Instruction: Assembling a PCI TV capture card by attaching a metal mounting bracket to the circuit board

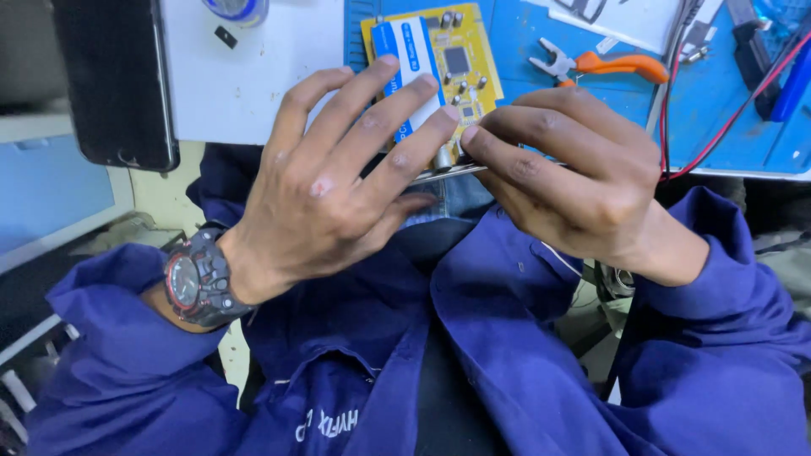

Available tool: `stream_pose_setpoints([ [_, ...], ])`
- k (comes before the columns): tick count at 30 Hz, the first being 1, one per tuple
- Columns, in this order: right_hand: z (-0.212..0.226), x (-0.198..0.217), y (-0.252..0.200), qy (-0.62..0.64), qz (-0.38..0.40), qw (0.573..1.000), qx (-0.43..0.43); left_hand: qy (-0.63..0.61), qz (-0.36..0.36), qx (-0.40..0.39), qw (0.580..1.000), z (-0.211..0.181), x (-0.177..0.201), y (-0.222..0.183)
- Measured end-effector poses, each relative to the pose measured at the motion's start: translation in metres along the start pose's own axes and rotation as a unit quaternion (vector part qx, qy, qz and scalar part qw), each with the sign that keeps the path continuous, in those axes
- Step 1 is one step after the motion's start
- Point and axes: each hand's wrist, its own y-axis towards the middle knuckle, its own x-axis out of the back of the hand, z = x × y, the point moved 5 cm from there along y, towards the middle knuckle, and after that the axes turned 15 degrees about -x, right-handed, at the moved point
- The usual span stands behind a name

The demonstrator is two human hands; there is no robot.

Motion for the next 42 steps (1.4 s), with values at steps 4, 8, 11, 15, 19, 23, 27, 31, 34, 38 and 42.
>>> stream_pose_setpoints([
  [4,-0.002,0.017,0.018,0.017,0.014,1.000,-0.019,-0.006,-0.092,-0.027,0.995,0.004,0.021,0.017],
  [8,-0.007,0.025,0.031,0.038,0.020,0.997,-0.063,-0.035,-0.159,-0.052,0.985,0.017,0.030,0.024],
  [11,-0.013,0.027,0.032,0.038,-0.001,0.997,-0.074,-0.075,-0.181,-0.040,0.980,0.030,0.028,0.026],
  [15,-0.021,0.031,0.032,0.042,-0.019,0.999,-0.021,-0.112,-0.198,-0.027,0.973,0.041,0.025,0.027],
  [19,-0.029,0.028,0.030,0.083,-0.031,0.995,-0.054,-0.109,-0.205,-0.033,0.972,0.049,0.026,0.029],
  [23,-0.039,0.027,0.030,0.085,-0.039,0.995,-0.046,-0.087,-0.194,-0.025,0.977,0.053,0.022,0.023],
  [27,-0.040,0.030,0.028,0.075,-0.027,0.996,-0.044,-0.070,-0.210,-0.047,0.974,0.053,0.022,0.022],
  [31,-0.044,0.037,0.023,0.071,-0.003,0.996,-0.049,-0.098,-0.198,-0.044,0.974,0.054,0.026,0.021],
  [34,-0.045,0.040,0.019,0.064,0.014,0.996,-0.066,-0.114,-0.174,-0.048,0.977,0.054,0.029,0.020],
  [38,-0.040,0.039,0.021,0.038,0.009,0.997,-0.068,-0.129,-0.152,-0.046,0.979,0.054,0.030,0.021],
  [42,-0.045,0.041,0.022,0.048,0.023,0.998,-0.035,-0.129,-0.173,-0.040,0.976,0.055,0.030,0.021],
])
